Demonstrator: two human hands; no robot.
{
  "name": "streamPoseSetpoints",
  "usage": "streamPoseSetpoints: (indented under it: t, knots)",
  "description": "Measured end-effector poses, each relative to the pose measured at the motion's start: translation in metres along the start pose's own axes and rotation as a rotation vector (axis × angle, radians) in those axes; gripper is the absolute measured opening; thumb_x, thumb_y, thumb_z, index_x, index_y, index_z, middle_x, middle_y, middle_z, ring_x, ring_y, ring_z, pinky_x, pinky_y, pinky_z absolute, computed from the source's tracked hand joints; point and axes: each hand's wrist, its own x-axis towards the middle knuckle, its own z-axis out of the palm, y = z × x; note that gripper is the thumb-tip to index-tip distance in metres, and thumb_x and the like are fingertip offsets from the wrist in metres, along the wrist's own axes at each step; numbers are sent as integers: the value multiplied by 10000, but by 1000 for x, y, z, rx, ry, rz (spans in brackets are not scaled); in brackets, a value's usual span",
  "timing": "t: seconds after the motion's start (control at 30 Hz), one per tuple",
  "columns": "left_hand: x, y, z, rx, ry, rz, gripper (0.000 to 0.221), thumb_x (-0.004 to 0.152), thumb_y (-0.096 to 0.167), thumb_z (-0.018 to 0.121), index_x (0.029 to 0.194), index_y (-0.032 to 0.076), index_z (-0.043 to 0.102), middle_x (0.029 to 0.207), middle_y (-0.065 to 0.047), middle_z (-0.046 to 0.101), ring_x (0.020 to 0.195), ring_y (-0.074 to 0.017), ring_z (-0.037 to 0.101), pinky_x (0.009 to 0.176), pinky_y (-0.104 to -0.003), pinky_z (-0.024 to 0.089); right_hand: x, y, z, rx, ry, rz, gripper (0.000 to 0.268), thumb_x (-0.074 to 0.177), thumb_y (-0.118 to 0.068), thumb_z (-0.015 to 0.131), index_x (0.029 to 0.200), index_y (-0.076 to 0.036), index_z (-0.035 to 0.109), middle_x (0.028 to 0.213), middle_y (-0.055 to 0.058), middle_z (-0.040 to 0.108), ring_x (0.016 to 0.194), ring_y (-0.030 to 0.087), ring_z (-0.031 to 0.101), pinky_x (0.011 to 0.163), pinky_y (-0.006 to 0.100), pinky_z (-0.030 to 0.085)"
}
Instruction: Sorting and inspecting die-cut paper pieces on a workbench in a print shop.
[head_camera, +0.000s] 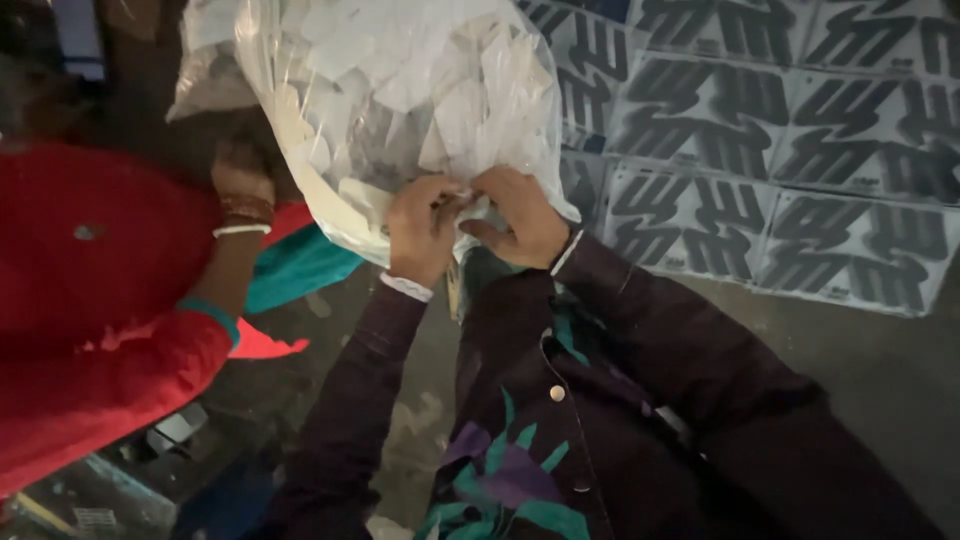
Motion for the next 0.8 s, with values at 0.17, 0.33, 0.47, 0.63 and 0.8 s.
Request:
streamPoseSetpoints:
  t: [0.17,0.33,0.47,0.63,0.8]
  knots:
    - [-20,25,-2,-415,110,-313,72,1029,-18,634,1079,25,607,1158,-115,726,998,-191,707,861,-309,560,8,-3,-3,-83,-58,-86,230,909,-47,757,1109,-23,644,1029,151,653,946,374,650,740,462,499]
    - [-50,46,11,-387,385,-272,65,1040,-40,583,1077,12,590,1114,-102,715,1031,-192,695,933,-299,561,3,-6,6,-68,-78,-29,163,903,30,735,1034,-36,665,1018,132,642,923,368,665,741,437,522]
    - [-74,59,20,-555,524,-256,96,1069,-71,563,1067,20,597,1130,-117,699,1057,-208,677,979,-314,542,-9,-9,10,32,-61,-6,200,879,130,673,1018,-13,656,1040,133,632,891,334,677,735,408,543]
    - [-83,68,23,-770,585,-367,137,1043,-101,536,1105,-7,615,1182,-142,686,1100,-223,657,968,-312,536,-4,-13,5,-23,-125,-94,193,885,147,643,1023,11,642,1096,147,625,938,341,638,782,422,518]
    - [-81,89,31,-298,571,-456,182,1033,-100,499,1133,2,611,1268,-172,698,1143,-283,701,972,-341,562,26,-48,-9,-464,-318,-299,95,820,-40,697,914,-32,696,1068,85,650,998,307,592,871,433,494]
